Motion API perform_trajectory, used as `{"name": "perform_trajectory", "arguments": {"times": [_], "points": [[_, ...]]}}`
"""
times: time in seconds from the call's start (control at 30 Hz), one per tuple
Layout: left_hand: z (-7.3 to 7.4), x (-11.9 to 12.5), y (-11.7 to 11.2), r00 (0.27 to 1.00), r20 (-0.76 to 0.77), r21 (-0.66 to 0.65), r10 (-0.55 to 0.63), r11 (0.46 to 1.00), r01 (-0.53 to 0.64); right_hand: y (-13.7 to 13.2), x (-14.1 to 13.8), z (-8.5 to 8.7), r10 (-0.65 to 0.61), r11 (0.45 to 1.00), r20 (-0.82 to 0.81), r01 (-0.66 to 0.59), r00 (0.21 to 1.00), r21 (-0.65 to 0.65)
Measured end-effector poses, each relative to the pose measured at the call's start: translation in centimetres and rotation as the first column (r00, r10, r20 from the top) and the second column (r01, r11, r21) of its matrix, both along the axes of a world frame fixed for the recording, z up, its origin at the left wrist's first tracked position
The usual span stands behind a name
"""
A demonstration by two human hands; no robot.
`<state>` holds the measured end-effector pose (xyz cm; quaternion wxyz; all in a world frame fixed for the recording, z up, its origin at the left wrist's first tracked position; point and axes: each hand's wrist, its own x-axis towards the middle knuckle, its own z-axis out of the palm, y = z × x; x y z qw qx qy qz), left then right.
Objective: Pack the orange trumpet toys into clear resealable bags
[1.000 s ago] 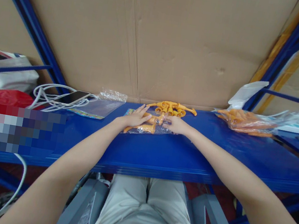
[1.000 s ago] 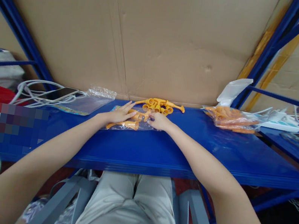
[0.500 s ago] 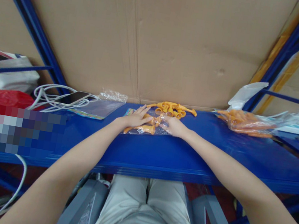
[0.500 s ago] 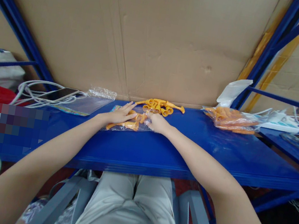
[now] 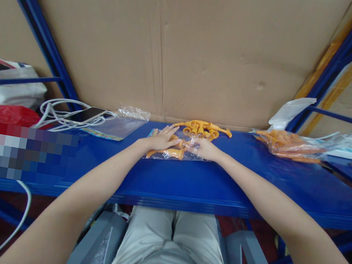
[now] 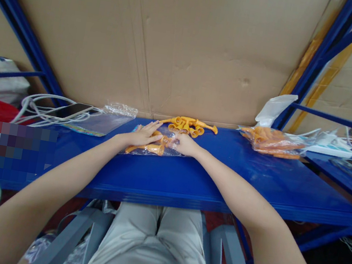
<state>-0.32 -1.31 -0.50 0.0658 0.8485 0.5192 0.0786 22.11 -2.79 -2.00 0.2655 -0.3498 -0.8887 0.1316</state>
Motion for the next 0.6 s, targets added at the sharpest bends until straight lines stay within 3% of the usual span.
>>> {"name": "perform_trajectory", "arguments": {"times": [0.27,0.43,0.6], "points": [[0.0,0.0,-0.1,1.000,-0.021,0.025,-0.020,0.999,0.021,-0.3,-0.4,-0.1,0.061,0.955,-0.147,-0.101,0.987,-0.280],[0.4,-0.1,-0.3,0.999,-0.020,0.104,-0.036,0.994,0.038,-1.5,-0.9,0.5,-0.034,0.890,-0.161,-0.044,0.986,-0.454],[1.3,-0.1,-0.9,0.995,-0.006,0.197,-0.101,0.975,0.100,-1.8,-1.2,0.7,-0.005,0.875,-0.240,-0.112,0.971,-0.471]]}}
